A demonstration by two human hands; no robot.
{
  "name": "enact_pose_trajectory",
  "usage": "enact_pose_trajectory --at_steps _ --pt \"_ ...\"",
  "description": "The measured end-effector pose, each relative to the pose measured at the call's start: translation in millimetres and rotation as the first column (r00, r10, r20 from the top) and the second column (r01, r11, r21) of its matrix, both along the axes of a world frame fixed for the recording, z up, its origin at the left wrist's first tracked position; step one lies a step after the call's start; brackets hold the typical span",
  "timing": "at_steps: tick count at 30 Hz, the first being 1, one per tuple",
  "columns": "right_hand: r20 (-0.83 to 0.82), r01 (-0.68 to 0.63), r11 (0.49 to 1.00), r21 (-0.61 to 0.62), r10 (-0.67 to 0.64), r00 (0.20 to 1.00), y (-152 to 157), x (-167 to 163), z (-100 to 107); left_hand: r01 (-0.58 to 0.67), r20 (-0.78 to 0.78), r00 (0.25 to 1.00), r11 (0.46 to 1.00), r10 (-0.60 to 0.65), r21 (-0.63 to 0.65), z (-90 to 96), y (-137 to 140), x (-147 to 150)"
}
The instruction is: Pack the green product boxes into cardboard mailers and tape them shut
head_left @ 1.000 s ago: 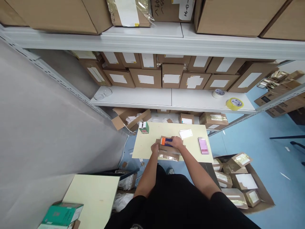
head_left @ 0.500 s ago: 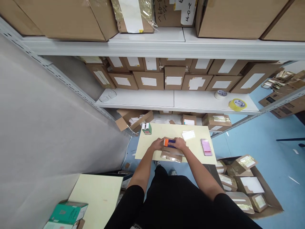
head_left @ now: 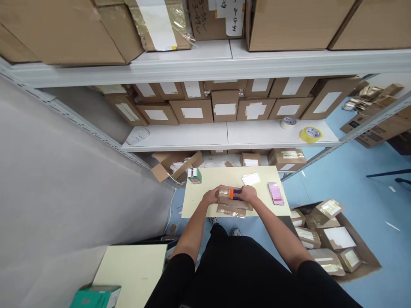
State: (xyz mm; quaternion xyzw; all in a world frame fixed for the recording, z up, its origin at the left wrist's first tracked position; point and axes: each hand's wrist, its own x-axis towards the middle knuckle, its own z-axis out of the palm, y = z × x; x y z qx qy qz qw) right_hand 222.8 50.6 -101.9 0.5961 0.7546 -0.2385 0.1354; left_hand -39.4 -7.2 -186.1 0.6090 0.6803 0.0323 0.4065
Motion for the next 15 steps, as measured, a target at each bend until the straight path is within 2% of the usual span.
enact_pose_trajectory --at_steps 5,10,13,15 --pt "0.068 0.086 0.996 0.017 -0.087 0.994 5.3 68.6 6.2 -0.024 0.059 0.998 1.0 0.023 0.005 -0.6 0.5 -0.2" --pt "0.092 0.195 0.981 0.006 -0.195 0.976 -2.7 139.6 8.9 -0.037 0.08 0.996 0.999 0.037 -0.008 -2.1 2.9 -2.4" --pt "0.064 0.241 0.97 0.02 -0.242 0.968 -8.1 163.2 7.1 -0.031 0.104 0.994 0.999 0.029 0.012 -4.5 3.9 -2.6" --pt "0.052 0.269 0.963 0.032 -0.27 0.961 -8.1 165.2 3.1 -0.041 0.129 0.991 0.999 0.038 0.019 -5.7 4.0 -1.9"
